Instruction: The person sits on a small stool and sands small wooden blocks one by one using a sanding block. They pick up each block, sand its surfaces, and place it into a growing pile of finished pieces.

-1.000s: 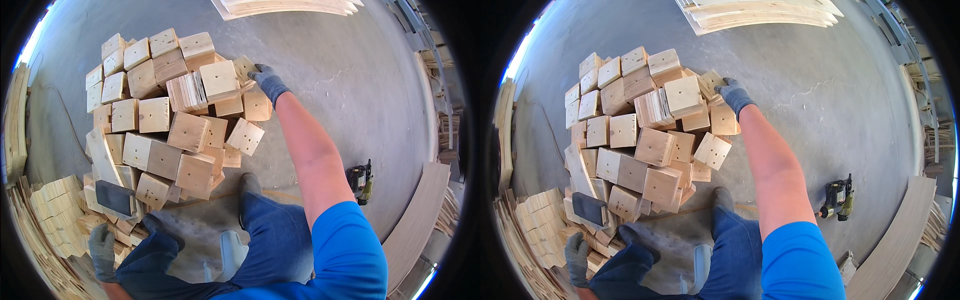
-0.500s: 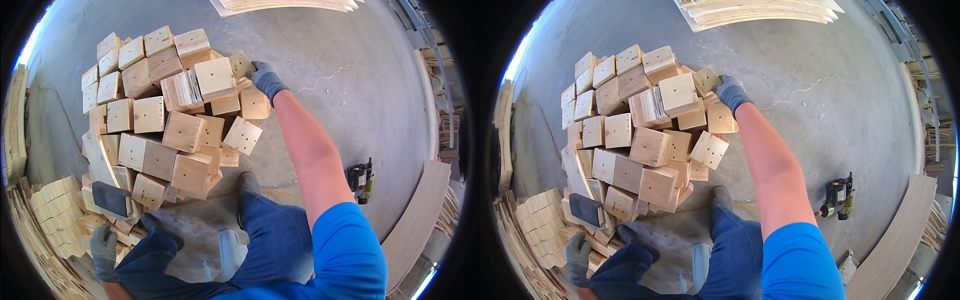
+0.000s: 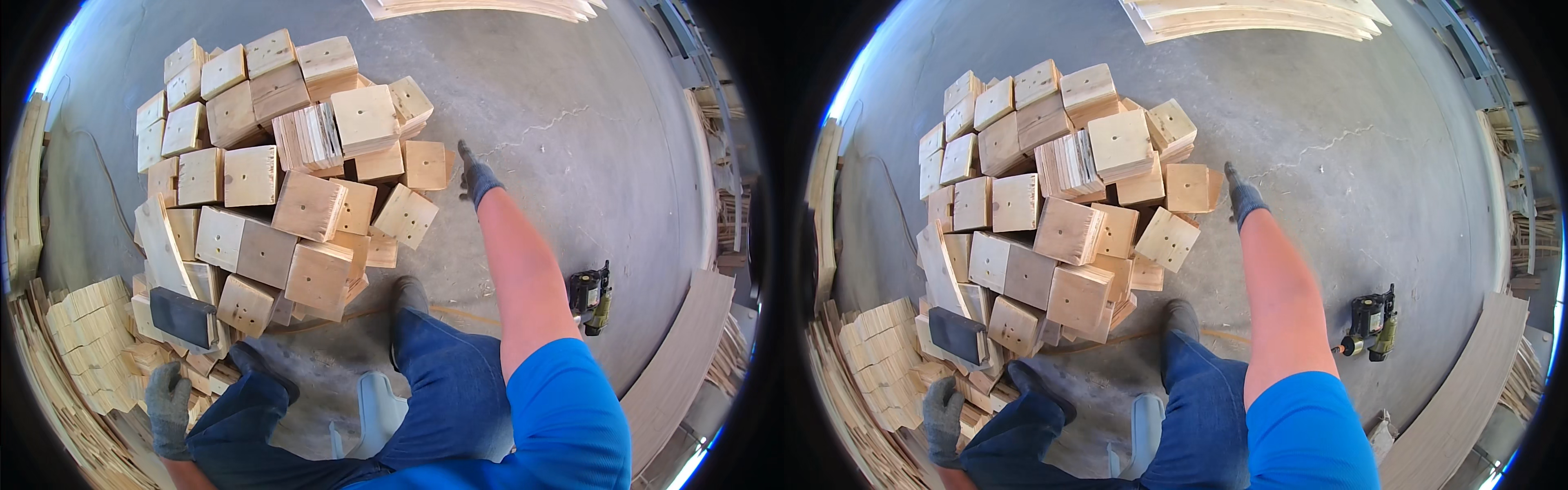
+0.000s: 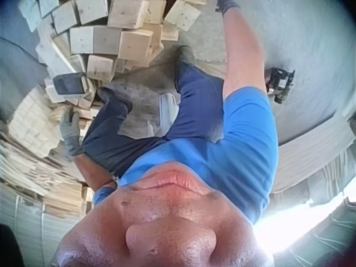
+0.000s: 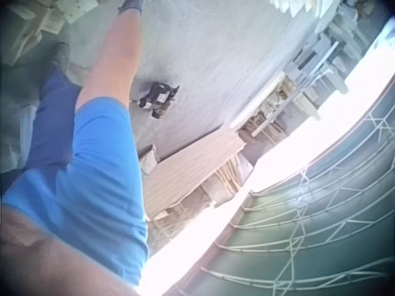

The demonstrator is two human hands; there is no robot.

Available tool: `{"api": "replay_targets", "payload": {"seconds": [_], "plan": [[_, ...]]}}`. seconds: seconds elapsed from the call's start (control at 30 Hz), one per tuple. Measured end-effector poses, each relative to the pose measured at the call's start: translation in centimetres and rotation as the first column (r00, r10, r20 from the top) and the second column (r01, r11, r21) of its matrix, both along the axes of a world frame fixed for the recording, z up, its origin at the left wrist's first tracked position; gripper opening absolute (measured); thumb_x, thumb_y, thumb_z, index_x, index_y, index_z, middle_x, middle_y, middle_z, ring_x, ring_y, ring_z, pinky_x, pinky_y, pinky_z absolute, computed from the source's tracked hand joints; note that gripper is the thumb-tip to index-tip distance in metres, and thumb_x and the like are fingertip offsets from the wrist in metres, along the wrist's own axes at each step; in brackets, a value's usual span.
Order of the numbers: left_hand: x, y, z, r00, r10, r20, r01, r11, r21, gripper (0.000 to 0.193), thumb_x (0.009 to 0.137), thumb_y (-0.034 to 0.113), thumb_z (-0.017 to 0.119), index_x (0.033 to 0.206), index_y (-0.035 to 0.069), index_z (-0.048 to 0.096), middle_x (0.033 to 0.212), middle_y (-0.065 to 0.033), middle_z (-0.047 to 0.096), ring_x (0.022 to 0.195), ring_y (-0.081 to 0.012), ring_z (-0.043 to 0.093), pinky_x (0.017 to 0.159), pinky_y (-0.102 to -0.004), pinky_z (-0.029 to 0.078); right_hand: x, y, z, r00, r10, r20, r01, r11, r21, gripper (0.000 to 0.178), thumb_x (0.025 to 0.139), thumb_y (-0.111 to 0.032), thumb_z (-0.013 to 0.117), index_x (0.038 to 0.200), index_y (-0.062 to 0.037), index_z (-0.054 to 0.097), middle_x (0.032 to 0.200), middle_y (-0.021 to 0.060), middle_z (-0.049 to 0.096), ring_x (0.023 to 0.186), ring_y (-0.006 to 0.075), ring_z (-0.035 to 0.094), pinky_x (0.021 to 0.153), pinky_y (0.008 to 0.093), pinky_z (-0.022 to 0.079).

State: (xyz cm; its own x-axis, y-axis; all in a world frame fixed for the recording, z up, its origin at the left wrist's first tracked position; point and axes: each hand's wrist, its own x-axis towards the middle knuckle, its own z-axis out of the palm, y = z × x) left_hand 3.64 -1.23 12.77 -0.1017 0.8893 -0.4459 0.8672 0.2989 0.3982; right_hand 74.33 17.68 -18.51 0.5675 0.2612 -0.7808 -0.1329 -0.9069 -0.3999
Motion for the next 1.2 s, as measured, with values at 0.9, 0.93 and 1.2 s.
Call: {"api": "replay_targets", "payload": {"seconds": [0.9, 0.93, 1.2], "plan": [[2.8, 0.6, 0.1, 0.995, -0.097, -0.020, 0.098, 0.995, 0.018, 0.039, 0.094, 0.010, 0.076, 0.132, 0.000, 0.070, 0.109, -0.0137, 0.070, 0.093, -0.0249, 0.068, 0.085, -0.0390, 0.057, -2.6, -0.5, -1.6, 0.949, -0.154, -0.275, 0.206, 0.964, 0.169, 0.105, 0.094, -0.087, 0.055, 0.169, -0.0163, 0.033, 0.172, 0.0189, 0.035, 0.154, 0.0447, 0.036, 0.114, 0.0703, 0.041], [2.9, 0.5, 0.2, 0.993, -0.111, -0.032, 0.112, 0.993, 0.024, 0.039, 0.094, 0.010, 0.076, 0.132, 0.000, 0.070, 0.109, -0.0135, 0.070, 0.093, -0.0247, 0.068, 0.085, -0.0391, 0.057, -2.1, -2.0, -0.7, 0.940, -0.127, -0.317, 0.187, 0.968, 0.168, 0.111, 0.095, -0.087, 0.054, 0.173, -0.0164, 0.020, 0.178, 0.0189, 0.021, 0.161, 0.0449, 0.023, 0.119, 0.0717, 0.035], [2.3, -0.7, 0.8, 0.998, -0.064, 0.017, 0.064, 0.998, 0.025, 0.039, 0.094, 0.009, 0.076, 0.132, 0.000, 0.070, 0.110, -0.0130, 0.070, 0.097, -0.0239, 0.068, 0.088, -0.0391, 0.057, -3.3, -10.8, 1.1, 0.784, -0.411, -0.464, 0.429, 0.901, -0.074, 0.115, 0.098, -0.085, 0.051, 0.176, -0.0120, 0.008, 0.182, 0.0204, 0.013, 0.166, 0.0453, 0.019, 0.122, 0.0752, 0.031]]}}
